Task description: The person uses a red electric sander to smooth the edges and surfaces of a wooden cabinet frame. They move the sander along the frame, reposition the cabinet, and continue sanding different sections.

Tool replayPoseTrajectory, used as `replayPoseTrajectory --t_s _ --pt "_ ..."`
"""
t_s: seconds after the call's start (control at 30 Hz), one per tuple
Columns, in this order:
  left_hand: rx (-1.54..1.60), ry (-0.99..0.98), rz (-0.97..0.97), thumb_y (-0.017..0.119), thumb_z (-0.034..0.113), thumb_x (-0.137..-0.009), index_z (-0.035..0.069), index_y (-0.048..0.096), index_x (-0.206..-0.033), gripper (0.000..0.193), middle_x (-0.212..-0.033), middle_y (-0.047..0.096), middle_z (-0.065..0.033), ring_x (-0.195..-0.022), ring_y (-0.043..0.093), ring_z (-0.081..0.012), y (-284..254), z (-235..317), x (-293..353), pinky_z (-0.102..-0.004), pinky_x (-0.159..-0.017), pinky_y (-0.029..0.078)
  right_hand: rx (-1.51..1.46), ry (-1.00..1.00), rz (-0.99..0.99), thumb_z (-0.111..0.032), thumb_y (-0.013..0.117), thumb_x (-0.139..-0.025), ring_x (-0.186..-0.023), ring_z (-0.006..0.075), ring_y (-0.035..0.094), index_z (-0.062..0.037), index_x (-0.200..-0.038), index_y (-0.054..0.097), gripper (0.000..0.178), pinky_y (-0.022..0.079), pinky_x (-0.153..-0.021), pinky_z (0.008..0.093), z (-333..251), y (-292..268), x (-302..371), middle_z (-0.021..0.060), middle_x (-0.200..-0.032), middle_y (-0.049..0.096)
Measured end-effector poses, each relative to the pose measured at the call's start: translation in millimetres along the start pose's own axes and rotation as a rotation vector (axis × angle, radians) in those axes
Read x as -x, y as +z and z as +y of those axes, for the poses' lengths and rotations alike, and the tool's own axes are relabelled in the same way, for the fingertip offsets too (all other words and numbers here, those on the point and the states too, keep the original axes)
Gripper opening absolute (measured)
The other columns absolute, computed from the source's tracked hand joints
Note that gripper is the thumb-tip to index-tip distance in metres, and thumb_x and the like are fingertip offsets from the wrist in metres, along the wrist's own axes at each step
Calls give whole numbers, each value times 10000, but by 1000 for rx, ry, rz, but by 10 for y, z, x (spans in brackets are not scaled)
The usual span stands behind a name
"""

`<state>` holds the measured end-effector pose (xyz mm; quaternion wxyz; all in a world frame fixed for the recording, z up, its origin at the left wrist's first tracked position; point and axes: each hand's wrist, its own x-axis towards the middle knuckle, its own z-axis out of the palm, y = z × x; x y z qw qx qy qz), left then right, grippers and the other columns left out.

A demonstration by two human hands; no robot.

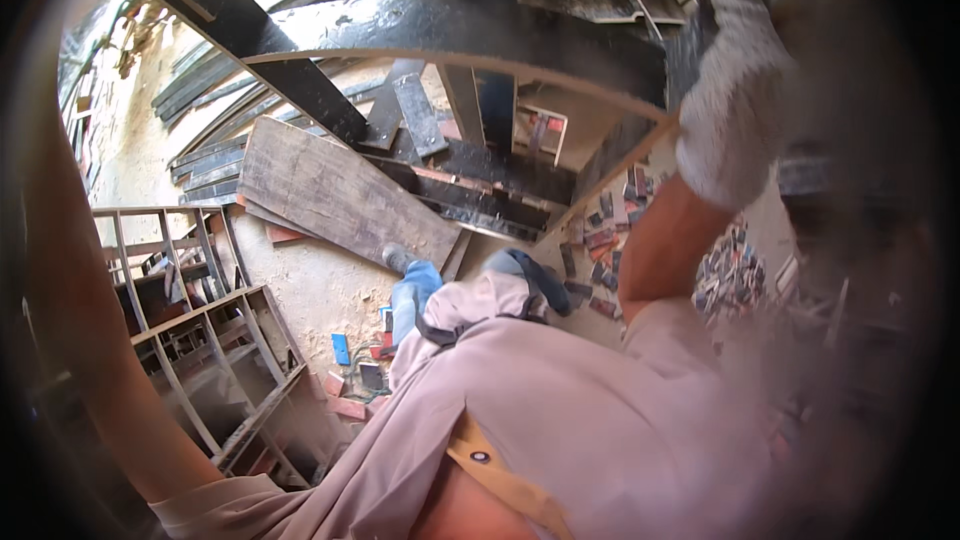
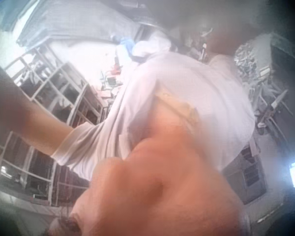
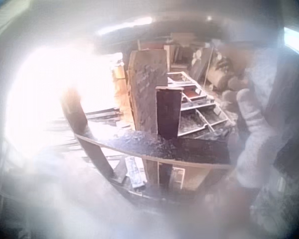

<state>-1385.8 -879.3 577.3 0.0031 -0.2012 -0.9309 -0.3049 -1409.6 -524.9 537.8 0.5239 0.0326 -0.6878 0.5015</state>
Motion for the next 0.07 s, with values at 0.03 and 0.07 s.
replayPoseTrajectory --t_s 0.03,0.07 --pt "21 5 -3 591 690 -850 9 729 -905 697 -714 687 -93 -683 685 -198 -52 -160 -51 -354 -658 549 484 -91 95 -236 655 -956 -947 241 695 103 -1134 663 383 574 -857 345 -20 41 67 139 -1030 717" --pt "58 9 -23 591 693 -848 7 729 -902 702 -711 686 -92 -679 684 -196 -43 -317 -85 -352 -653 548 493 -219 136 -231 633 -969 -966 235 689 93 -1158 646 375 561 -883 346 -25 58 180 138 -1054 708"
